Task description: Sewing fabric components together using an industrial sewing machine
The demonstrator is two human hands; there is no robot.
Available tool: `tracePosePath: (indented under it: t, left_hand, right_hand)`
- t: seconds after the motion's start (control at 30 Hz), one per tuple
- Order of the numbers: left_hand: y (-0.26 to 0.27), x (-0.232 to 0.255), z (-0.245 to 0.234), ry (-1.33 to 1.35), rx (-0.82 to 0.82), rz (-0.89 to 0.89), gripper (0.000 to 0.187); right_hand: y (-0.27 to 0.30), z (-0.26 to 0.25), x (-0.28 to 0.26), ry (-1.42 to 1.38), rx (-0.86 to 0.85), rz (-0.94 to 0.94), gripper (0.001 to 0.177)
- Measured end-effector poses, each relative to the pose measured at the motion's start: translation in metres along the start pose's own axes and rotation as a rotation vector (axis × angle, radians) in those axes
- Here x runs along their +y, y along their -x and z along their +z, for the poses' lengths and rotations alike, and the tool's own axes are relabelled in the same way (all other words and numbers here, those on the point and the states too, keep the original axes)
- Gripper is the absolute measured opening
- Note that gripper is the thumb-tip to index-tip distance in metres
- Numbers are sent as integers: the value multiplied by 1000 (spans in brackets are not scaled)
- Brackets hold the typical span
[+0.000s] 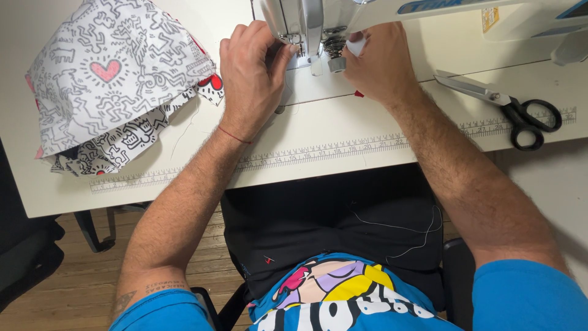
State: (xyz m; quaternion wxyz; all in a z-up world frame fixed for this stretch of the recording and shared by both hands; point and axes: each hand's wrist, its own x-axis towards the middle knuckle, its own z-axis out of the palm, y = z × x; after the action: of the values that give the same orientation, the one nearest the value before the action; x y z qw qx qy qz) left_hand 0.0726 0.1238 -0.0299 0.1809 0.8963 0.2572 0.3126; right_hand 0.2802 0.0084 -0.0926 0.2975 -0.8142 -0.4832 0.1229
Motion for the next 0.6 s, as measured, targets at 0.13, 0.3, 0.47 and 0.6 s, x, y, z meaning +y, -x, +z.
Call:
tracePosePath:
  t: [0.13, 0.3, 0.47, 0.6]
  left_hand:
    - [-1, 2, -1, 6, 9, 9, 19]
    - [0, 1, 0, 13, 8, -5, 22]
    - [0, -1, 1, 0, 8, -1, 23]
    - [0, -1, 1, 21, 7, -16, 23]
  right_hand:
    - [0, -3, -2, -30, -15, 10, 44]
    - [0, 0, 1, -48, 25, -85, 51]
    - [0, -2, -3, -45, 3, -59, 45]
    - [1, -3, -7, -54, -15, 28, 28]
